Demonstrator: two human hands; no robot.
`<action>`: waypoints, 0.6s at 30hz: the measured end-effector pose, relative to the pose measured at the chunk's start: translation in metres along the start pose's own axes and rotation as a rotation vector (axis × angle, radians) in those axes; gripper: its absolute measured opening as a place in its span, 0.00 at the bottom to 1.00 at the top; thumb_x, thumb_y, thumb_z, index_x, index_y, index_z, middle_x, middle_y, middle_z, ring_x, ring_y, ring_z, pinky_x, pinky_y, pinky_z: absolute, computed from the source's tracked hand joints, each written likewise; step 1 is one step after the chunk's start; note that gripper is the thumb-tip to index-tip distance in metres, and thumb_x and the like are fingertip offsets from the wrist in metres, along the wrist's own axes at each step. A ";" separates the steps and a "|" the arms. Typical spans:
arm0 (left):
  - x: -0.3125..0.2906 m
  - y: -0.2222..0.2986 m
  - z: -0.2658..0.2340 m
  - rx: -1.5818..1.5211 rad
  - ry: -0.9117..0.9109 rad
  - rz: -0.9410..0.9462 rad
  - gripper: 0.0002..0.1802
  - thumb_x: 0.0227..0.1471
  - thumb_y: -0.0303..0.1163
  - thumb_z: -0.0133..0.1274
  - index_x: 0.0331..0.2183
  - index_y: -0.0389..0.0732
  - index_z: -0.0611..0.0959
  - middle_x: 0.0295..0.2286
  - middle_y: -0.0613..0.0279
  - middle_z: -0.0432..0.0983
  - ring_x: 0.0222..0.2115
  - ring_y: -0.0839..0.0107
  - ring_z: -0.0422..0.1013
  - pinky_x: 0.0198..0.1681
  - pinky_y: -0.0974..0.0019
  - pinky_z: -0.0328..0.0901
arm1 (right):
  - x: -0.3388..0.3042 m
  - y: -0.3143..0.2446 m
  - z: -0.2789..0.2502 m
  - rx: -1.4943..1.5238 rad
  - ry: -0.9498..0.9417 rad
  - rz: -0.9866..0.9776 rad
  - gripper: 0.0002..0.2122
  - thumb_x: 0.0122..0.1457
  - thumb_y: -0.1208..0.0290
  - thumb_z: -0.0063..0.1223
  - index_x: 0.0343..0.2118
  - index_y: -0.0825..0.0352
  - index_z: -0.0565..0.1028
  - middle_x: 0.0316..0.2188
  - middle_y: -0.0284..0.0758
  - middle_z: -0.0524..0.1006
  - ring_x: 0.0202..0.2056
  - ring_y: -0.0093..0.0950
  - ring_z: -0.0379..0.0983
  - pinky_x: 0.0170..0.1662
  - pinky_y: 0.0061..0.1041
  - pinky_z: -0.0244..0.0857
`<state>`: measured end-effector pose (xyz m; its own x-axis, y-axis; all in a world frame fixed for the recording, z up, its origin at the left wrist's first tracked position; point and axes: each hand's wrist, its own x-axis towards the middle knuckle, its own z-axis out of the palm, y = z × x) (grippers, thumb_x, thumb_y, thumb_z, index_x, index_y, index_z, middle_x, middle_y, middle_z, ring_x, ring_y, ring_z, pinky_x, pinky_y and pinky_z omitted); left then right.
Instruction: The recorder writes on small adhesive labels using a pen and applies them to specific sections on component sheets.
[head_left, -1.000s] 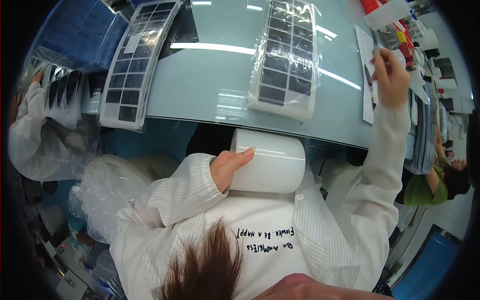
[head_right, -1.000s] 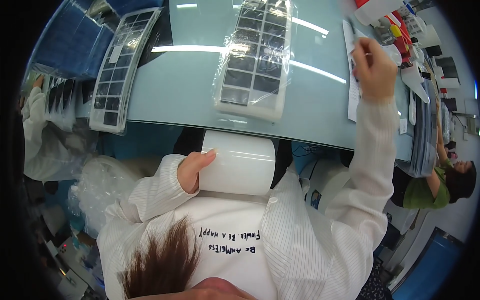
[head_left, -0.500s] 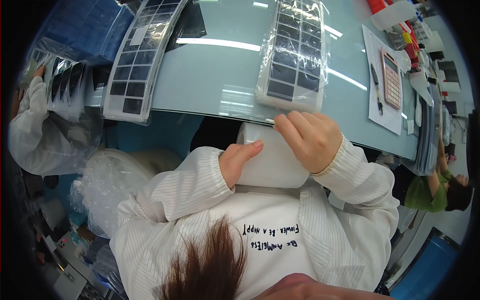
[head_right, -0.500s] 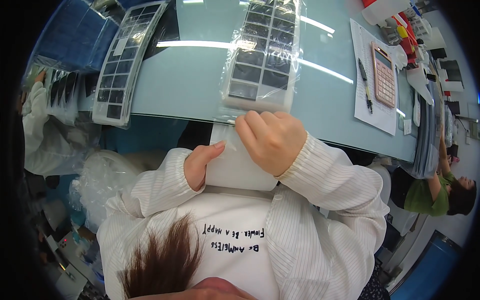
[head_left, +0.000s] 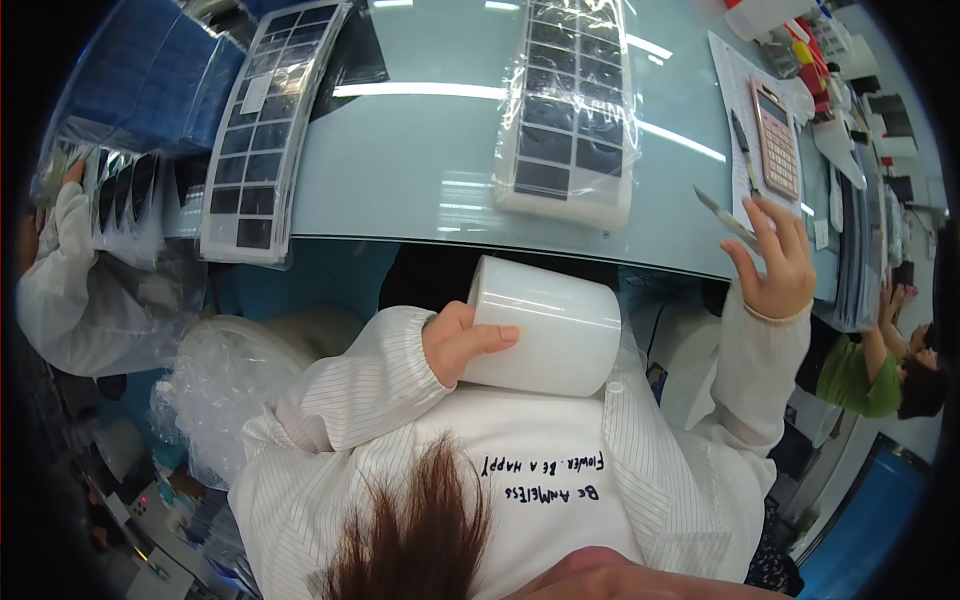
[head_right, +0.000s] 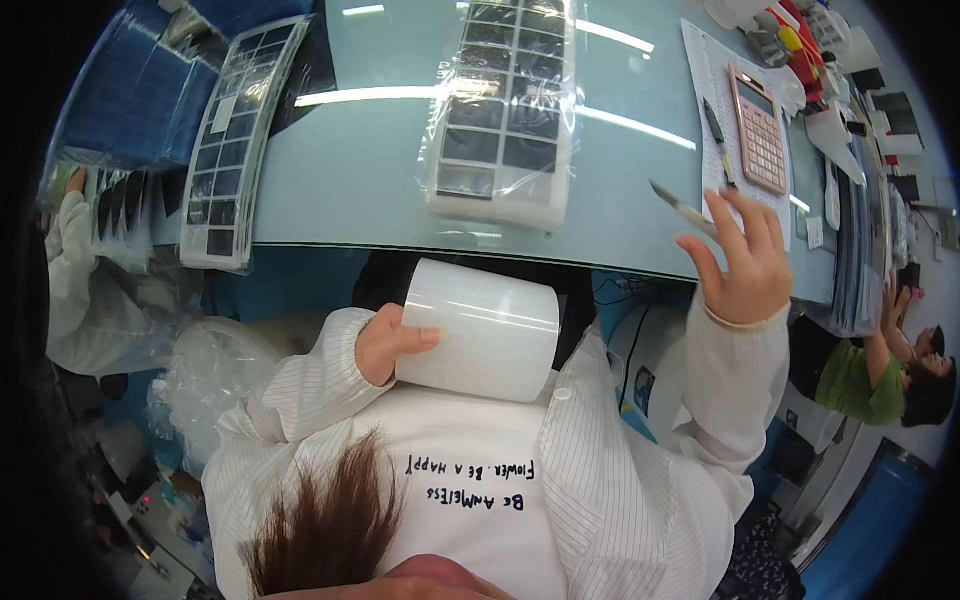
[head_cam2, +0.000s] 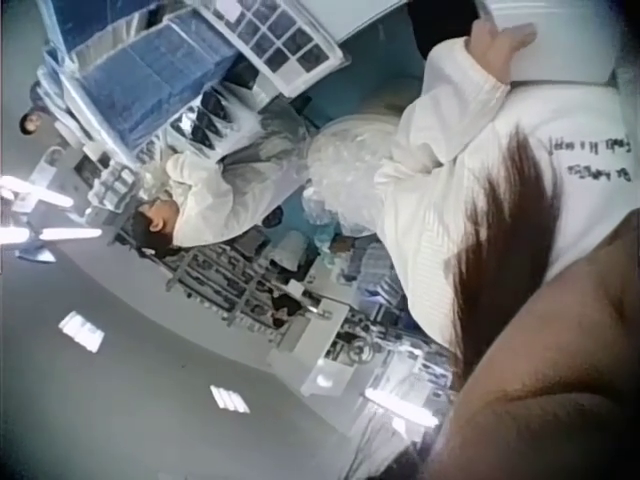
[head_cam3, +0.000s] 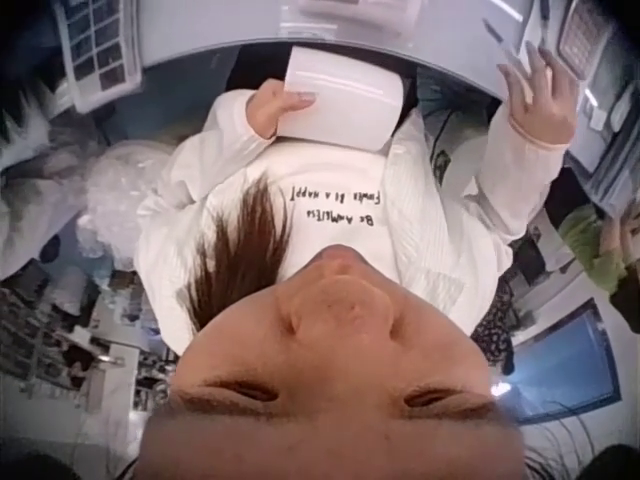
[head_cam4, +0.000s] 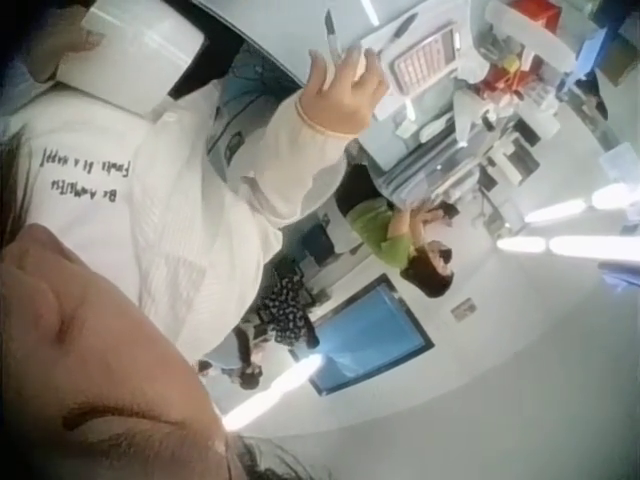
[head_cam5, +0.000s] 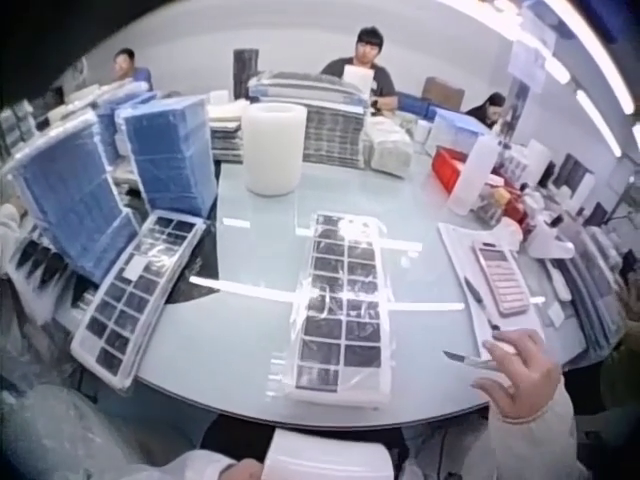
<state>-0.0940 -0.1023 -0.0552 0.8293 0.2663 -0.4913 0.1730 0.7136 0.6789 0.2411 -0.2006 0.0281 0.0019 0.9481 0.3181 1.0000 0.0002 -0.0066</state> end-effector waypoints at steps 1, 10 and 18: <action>-0.002 0.004 0.004 0.041 0.018 -0.016 0.25 0.49 0.35 0.46 0.45 0.28 0.75 0.40 0.51 0.75 0.44 0.65 0.69 0.48 0.66 0.61 | 0.008 -0.010 0.008 0.041 0.096 -0.044 0.15 0.46 0.76 0.62 0.40 0.69 0.77 0.34 0.42 0.76 0.35 0.35 0.74 0.38 0.27 0.67; -0.070 0.011 -0.015 0.045 0.256 0.242 0.33 0.38 0.38 0.54 0.47 0.30 0.73 0.42 0.51 0.74 0.42 0.65 0.71 0.47 0.65 0.63 | 0.061 -0.100 0.091 0.182 0.422 -0.381 0.14 0.47 0.67 0.61 0.35 0.68 0.77 0.35 0.38 0.78 0.38 0.35 0.75 0.39 0.30 0.71; -0.144 0.036 -0.082 -0.090 0.405 0.616 0.35 0.44 0.39 0.54 0.49 0.25 0.68 0.44 0.44 0.72 0.41 0.56 0.72 0.45 0.58 0.68 | 0.062 -0.099 0.090 0.142 0.441 -0.440 0.16 0.46 0.63 0.61 0.34 0.70 0.77 0.37 0.41 0.76 0.39 0.36 0.74 0.41 0.31 0.70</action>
<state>-0.2506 -0.0618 -0.0045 0.4979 0.8411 -0.2111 -0.3186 0.4038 0.8576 0.1415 -0.1131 -0.0363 -0.3761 0.6295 0.6799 0.8972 0.4306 0.0977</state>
